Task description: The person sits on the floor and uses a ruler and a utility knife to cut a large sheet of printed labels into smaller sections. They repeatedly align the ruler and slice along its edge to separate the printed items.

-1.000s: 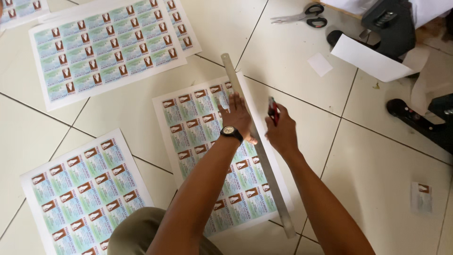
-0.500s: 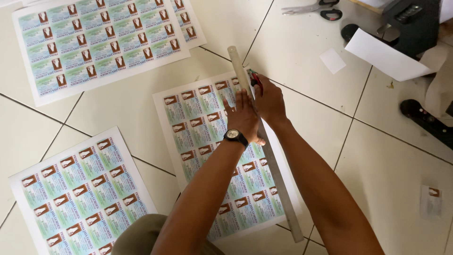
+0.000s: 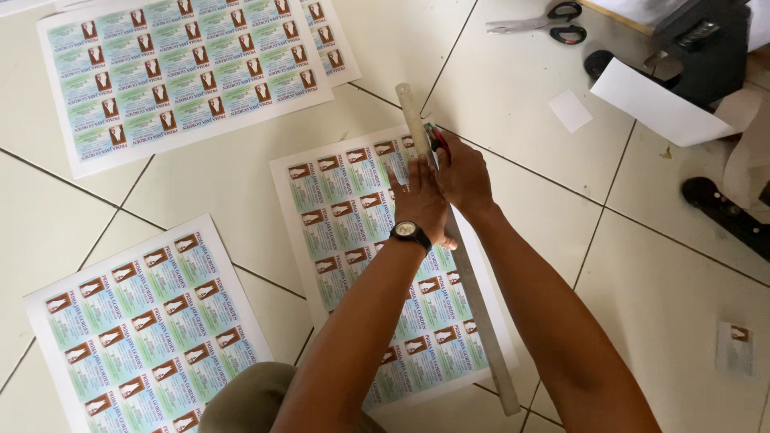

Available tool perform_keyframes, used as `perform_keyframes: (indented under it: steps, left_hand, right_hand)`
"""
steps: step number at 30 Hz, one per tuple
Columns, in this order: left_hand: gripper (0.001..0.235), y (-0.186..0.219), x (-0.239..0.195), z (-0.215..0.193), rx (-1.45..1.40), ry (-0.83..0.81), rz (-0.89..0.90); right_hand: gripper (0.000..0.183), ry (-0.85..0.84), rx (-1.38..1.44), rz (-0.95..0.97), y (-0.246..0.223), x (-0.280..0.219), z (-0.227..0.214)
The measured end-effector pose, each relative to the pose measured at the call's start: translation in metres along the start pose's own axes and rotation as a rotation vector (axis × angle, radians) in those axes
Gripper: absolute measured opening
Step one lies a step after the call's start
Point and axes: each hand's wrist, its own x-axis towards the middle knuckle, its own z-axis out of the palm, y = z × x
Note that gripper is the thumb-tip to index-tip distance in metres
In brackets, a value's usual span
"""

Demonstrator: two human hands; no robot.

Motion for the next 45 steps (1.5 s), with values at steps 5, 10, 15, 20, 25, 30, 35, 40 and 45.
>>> perform_keyframes:
  steps: [5, 10, 15, 20, 25, 30, 35, 40, 45]
  left_hand:
    - [0.151, 0.001, -0.002, -0.003, 0.012, 0.005, -0.004]
    - [0.151, 0.003, 0.003, 0.001, -0.004, 0.013, -0.014]
    - [0.158, 0.002, 0.005, 0.006, 0.024, -0.006, -0.033]
    - [0.159, 0.004, 0.005, 0.005, 0.001, 0.005, -0.041]
    - [0.166, 0.001, 0.013, 0.019, -0.023, 0.047, -0.034]
    - [0.164, 0.002, 0.011, 0.015, 0.004, 0.025, -0.046]
    - [0.160, 0.003, 0.012, 0.018, 0.010, 0.037, -0.059]
    - [0.162, 0.005, 0.007, 0.015, 0.005, 0.024, -0.068]
    - [0.087, 0.015, -0.027, -0.020, -0.070, 0.075, -0.100]
  right_hand:
    - [0.043, -0.058, -0.097, -0.004, -0.003, 0.002, -0.002]
    - [0.045, -0.121, -0.262, -0.057, -0.014, 0.001, -0.007]
    - [0.046, -0.124, -0.349, -0.100, -0.013, 0.002, -0.005]
    - [0.045, -0.120, -0.331, -0.119, -0.015, -0.002, -0.007]
    - [0.045, -0.142, -0.327, -0.111, -0.010, -0.008, -0.010]
    - [0.045, -0.190, -0.263, -0.074, -0.003, -0.025, -0.022]
    - [0.046, -0.211, -0.213, -0.036, 0.005, -0.046, -0.029]
    - [0.048, -0.226, -0.194, -0.019, 0.008, -0.069, -0.034]
    - [0.047, -0.249, -0.230, -0.014, 0.000, -0.098, -0.045]
